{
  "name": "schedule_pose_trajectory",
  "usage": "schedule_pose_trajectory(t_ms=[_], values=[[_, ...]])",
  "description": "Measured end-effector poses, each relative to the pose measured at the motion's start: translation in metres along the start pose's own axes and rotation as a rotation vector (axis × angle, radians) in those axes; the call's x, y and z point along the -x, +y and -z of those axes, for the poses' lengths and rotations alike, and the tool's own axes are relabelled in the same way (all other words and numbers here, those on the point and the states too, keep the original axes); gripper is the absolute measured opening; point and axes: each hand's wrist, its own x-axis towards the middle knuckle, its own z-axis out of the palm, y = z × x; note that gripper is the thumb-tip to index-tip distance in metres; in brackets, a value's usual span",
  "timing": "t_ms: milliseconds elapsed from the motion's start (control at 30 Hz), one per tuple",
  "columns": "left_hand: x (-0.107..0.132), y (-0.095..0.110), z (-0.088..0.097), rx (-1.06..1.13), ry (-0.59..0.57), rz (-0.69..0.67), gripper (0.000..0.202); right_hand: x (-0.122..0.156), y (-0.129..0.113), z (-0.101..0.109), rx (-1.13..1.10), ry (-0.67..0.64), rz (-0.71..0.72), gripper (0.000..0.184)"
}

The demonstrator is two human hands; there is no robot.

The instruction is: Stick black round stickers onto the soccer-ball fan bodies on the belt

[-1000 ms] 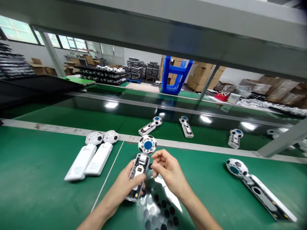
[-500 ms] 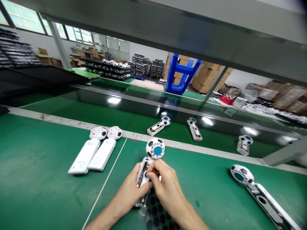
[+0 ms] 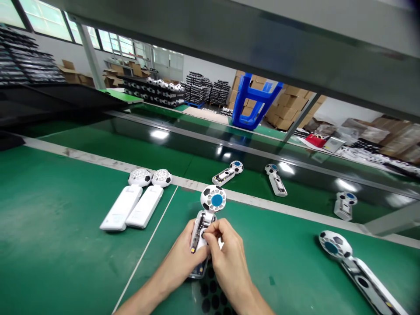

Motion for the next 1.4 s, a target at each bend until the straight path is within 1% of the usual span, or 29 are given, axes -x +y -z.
schedule_pose_trajectory(t_ms=[200,433,567,700,800,1000,1100,1167,1200,1267,1300,1367,1400], values=[[0.000,0.001,0.000,0.016,0.011,-0.011,0.038,-0.002,0.000,-0.003,-0.113,0.025,-0.109,0.013],[0.001,0.001,0.000,0.017,0.007,-0.028,0.038,-0.001,0.004,-0.004,-0.062,0.039,-0.080,0.013],[0.002,0.002,0.000,0.025,0.011,-0.030,0.038,0.000,0.007,-0.006,-0.023,0.063,-0.001,0.013],[0.003,-0.001,0.003,0.067,-0.002,-0.063,0.040,0.003,0.010,-0.009,-0.045,0.121,0.145,0.013],[0.005,-0.001,0.005,0.088,0.006,-0.080,0.038,0.006,0.012,-0.009,-0.071,0.145,0.240,0.018],[0.002,0.006,0.006,0.092,0.054,-0.030,0.032,0.012,0.014,-0.009,-0.077,0.122,0.313,0.029],[0.001,0.007,0.006,0.125,0.093,-0.007,0.033,0.014,0.011,-0.007,-0.139,0.060,0.272,0.033],[0.002,0.008,0.005,0.186,0.123,0.032,0.036,0.013,0.011,-0.001,-0.197,-0.002,0.200,0.035],[0.001,0.009,0.005,0.211,0.138,0.057,0.038,0.013,0.013,0.004,-0.227,-0.008,0.153,0.035],[-0.008,0.013,0.005,0.176,0.182,0.101,0.039,0.012,0.019,0.017,-0.244,0.015,0.057,0.032],[-0.018,0.016,0.006,0.121,0.206,0.118,0.038,0.012,0.023,0.023,-0.213,0.023,0.016,0.027],[-0.047,0.021,0.007,-0.011,0.253,0.135,0.034,0.014,0.032,0.034,-0.082,-0.025,-0.025,0.015],[-0.067,0.023,0.007,-0.073,0.273,0.137,0.032,0.015,0.036,0.036,-0.003,-0.078,-0.016,0.014]])
